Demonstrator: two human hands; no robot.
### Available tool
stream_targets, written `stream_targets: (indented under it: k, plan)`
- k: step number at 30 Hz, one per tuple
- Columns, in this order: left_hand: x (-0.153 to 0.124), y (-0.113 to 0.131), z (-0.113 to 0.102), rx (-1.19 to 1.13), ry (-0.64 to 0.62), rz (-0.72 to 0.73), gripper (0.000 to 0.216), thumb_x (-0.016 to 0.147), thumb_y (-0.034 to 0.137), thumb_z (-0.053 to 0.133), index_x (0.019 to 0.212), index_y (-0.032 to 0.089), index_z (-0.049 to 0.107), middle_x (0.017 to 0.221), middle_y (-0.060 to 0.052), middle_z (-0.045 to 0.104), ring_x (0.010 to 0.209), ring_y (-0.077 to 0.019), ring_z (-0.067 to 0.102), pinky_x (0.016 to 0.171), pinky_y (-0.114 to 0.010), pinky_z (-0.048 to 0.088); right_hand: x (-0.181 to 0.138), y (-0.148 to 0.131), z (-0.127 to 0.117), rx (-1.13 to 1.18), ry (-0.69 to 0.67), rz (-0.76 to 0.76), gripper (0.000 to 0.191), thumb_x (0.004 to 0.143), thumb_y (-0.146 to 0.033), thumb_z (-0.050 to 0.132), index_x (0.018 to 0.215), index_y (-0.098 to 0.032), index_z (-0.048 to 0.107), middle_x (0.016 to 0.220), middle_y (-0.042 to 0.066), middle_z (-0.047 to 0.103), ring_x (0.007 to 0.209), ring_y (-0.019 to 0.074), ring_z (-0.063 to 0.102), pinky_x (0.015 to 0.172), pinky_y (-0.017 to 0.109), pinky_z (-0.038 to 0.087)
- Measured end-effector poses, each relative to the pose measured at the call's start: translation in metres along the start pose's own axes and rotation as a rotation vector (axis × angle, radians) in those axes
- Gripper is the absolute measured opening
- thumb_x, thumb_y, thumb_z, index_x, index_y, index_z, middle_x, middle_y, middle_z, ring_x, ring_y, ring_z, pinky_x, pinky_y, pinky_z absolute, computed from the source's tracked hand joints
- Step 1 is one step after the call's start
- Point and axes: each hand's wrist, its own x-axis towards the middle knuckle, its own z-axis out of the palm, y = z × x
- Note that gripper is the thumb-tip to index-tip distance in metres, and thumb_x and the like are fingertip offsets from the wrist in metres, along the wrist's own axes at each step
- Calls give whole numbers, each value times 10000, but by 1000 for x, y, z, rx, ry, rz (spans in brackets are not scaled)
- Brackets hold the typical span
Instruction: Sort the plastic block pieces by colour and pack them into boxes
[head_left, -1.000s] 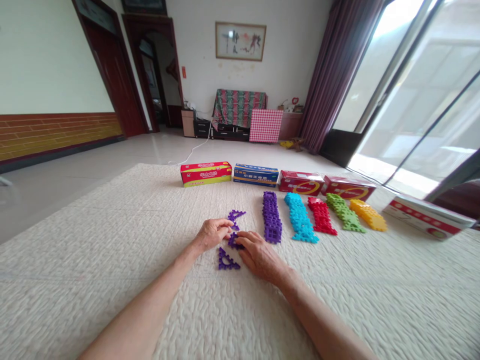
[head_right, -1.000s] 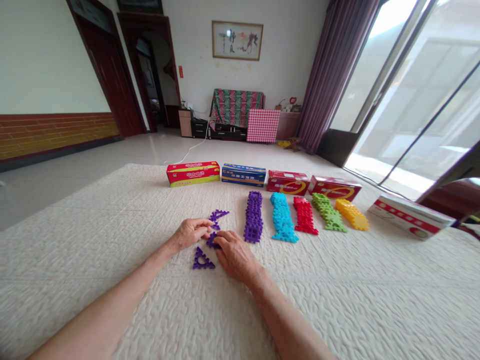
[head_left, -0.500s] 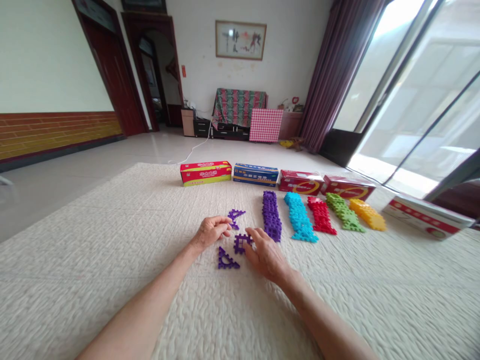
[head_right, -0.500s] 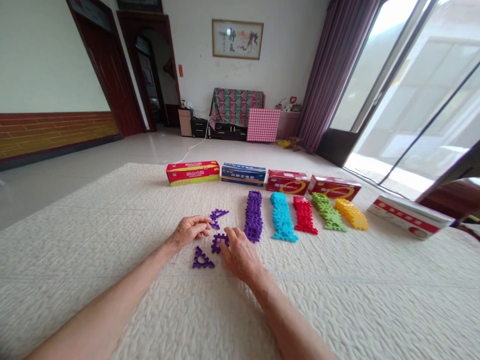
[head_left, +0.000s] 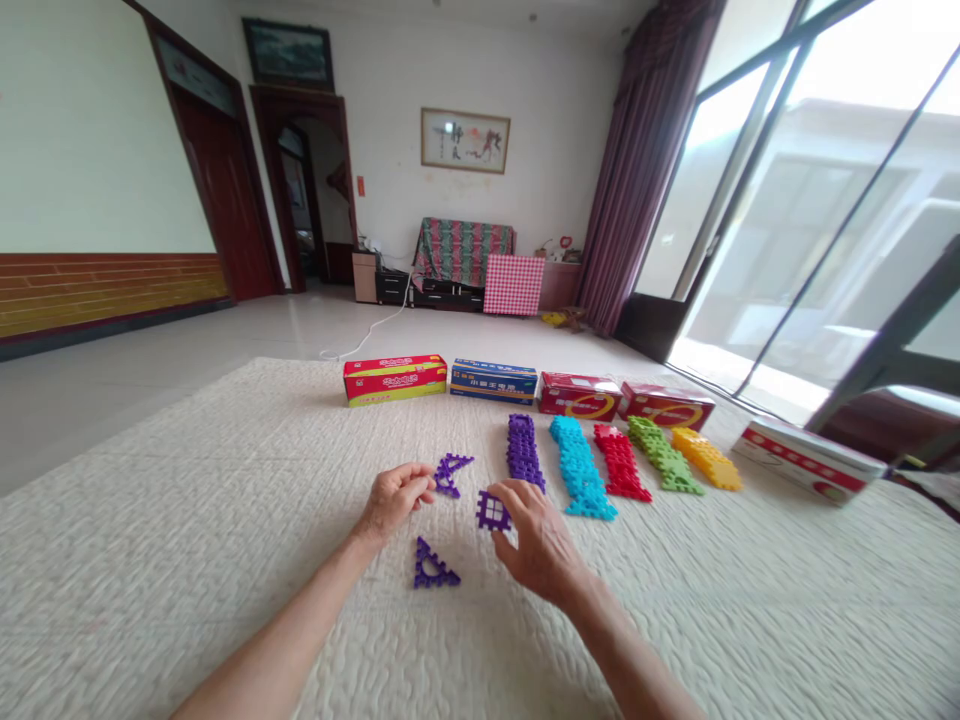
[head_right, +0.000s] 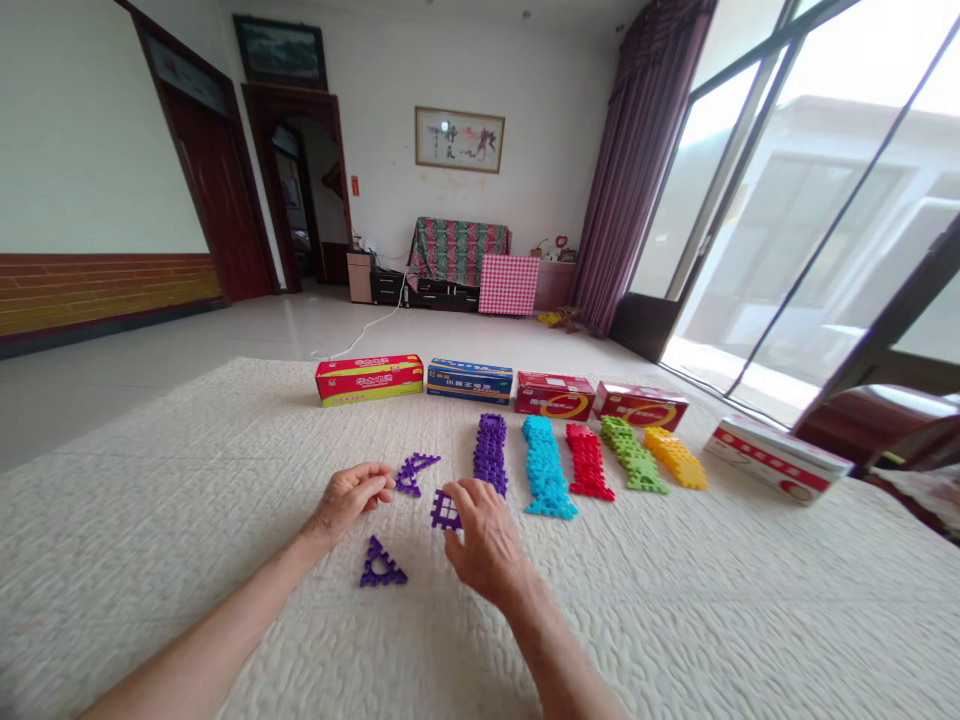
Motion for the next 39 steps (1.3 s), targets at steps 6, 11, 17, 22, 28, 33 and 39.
stream_targets:
  k: [6,11,17,22,28,33,39]
  plan:
    - [1,-3,0,-11,31,1,292,674,311,595,890,136,683,744,-38,692,588,-126,630,507,-207,426,-7,28,-19,-152,-22,114,553,666,-122,578,1204,-222,498,1184,99,543,1062,277,487,894,445,407]
    - [5,-8,-3,38,101,52,287,693,323,573,885,136,678,730,-42,697,604,-145,641,511,-220,437,-9,27,-18,-122,4,80,535,672,-151,594,1194,-226,505,1219,108,528,1107,285,480,917,471,404]
    - [15,-19,-10,383,277,210,240,758,231,495,880,191,697,820,-42,722,759,-178,673,710,-284,521,5,8,-2,-28,18,-45,391,766,-89,492,1130,-216,552,1186,97,568,1096,239,509,928,428,417]
    - [15,-25,-4,652,51,524,314,733,136,547,998,218,696,1174,-76,649,1119,-224,578,1002,-371,440,47,0,19,-47,-97,-121,432,774,-10,419,1113,-221,585,1198,71,598,1105,209,522,913,383,423]
    - [16,-28,-2,750,-202,719,455,777,31,420,1168,170,604,1284,-101,571,1220,-208,508,1051,-376,410,101,9,48,-149,-215,-89,449,751,27,425,1099,-204,590,1158,75,625,1070,200,550,869,331,436]
    - [16,-24,-4,771,-191,664,336,769,49,460,1041,140,635,1132,-113,627,1058,-216,587,952,-358,479,111,18,61,-149,-289,-91,247,787,-48,505,939,-190,639,944,60,659,922,179,600,816,283,430]
    - [14,-25,-6,771,-141,729,240,816,76,457,990,144,608,1065,-114,615,1007,-202,581,897,-345,495,104,11,63,-212,-281,-46,221,825,-59,487,946,-165,638,970,101,631,929,201,573,823,307,399]
